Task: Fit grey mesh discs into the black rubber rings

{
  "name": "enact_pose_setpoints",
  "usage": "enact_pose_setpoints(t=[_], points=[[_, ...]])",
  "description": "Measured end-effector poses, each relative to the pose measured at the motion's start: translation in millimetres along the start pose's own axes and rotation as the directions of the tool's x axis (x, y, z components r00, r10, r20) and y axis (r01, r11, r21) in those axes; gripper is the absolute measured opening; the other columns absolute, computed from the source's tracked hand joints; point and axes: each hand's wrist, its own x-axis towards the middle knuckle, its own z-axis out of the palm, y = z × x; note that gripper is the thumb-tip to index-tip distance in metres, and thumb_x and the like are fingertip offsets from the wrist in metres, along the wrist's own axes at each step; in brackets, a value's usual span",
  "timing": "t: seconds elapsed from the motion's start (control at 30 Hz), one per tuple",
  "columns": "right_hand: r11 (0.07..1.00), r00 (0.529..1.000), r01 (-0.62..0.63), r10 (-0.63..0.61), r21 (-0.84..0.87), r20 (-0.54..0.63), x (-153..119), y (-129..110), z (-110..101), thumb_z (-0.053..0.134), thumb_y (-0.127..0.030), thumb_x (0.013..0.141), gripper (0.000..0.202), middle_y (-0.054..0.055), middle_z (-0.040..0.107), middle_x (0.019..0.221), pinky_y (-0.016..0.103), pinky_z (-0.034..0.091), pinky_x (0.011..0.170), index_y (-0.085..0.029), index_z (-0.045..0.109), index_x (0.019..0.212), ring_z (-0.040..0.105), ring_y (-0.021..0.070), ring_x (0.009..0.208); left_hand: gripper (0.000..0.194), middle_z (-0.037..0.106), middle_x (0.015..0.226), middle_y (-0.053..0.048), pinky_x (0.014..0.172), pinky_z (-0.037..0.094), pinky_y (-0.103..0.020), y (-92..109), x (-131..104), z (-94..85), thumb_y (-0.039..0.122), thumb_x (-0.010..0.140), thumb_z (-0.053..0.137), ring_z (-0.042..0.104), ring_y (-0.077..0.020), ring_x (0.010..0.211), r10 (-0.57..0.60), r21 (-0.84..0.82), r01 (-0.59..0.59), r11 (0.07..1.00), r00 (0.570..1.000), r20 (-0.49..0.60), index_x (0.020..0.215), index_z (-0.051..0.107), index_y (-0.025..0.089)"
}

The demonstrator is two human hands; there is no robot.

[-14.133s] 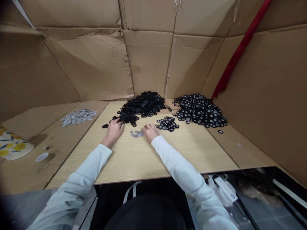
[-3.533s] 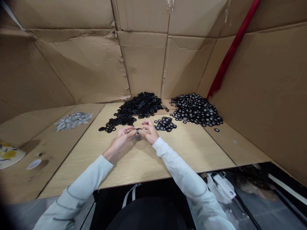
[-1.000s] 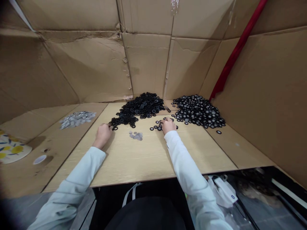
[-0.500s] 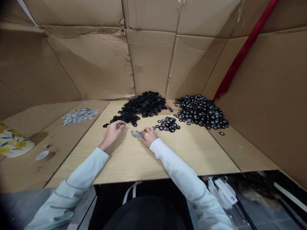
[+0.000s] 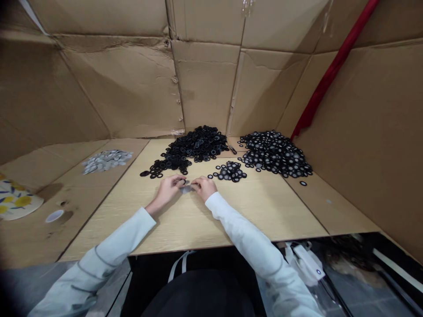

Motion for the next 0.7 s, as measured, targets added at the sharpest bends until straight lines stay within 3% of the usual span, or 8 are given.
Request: enact_pose_setpoints(t=[0.1, 0.27, 0.4, 0.7], points=[[0.997, 0.998, -0.045, 0.048, 0.058, -0.038, 0, 0, -2, 0.058, -0.019, 0.075, 0.013, 0.004, 0.070, 0.079, 0.027, 0.048, 0.069, -0.021, 0.070, 0.078, 0.062, 0.0156, 0.071, 0.017, 0.067, 0.080, -0.006, 0.079, 0.044, -0.031, 6, -3, 4.3, 0.011, 0.062, 0.063, 0.060, -0.0182, 0.074, -0.113, -0.195, 0.112, 0.974, 0.994, 0.006, 0.078, 0.068, 0.015], [0.974, 0.993, -0.097, 0.109, 0.204, -0.053, 0, -1, -1, 0.058, -0.026, 0.074, 0.013, 0.002, 0.071, 0.076, 0.027, 0.049, 0.065, -0.022, 0.070, 0.078, 0.063, 0.0148, 0.064, 0.022, 0.066, 0.083, -0.009, 0.084, 0.045, -0.033, 17, -8, 10.8, 0.007, 0.062, 0.067, 0.062, -0.0154, 0.075, -0.286, -0.511, 0.289, 0.810, 0.954, 0.088, 0.083, 0.065, 0.010], [0.957, 0.984, -0.126, 0.154, 0.261, -0.088, 0, -2, -1, 0.059, -0.030, 0.073, 0.014, 0.002, 0.070, 0.073, 0.027, 0.049, 0.064, -0.020, 0.069, 0.076, 0.062, 0.0149, 0.063, 0.018, 0.067, 0.083, -0.008, 0.086, 0.045, -0.031, 19, -11, 13.4, 0.005, 0.063, 0.065, 0.063, -0.0143, 0.076, -0.320, -0.559, 0.337, 0.758, 0.938, 0.132, 0.081, 0.065, 0.009], [0.948, 0.980, -0.119, 0.161, 0.294, -0.121, 0, -3, -3, 0.058, -0.033, 0.072, 0.018, 0.002, 0.070, 0.074, 0.027, 0.047, 0.064, -0.020, 0.069, 0.075, 0.060, 0.0146, 0.063, 0.023, 0.067, 0.091, -0.010, 0.089, 0.044, -0.033, 20, -14, 15.7, 0.007, 0.063, 0.067, 0.063, -0.0148, 0.079, -0.277, -0.570, 0.329, 0.753, 0.944, 0.180, 0.086, 0.065, 0.009]])
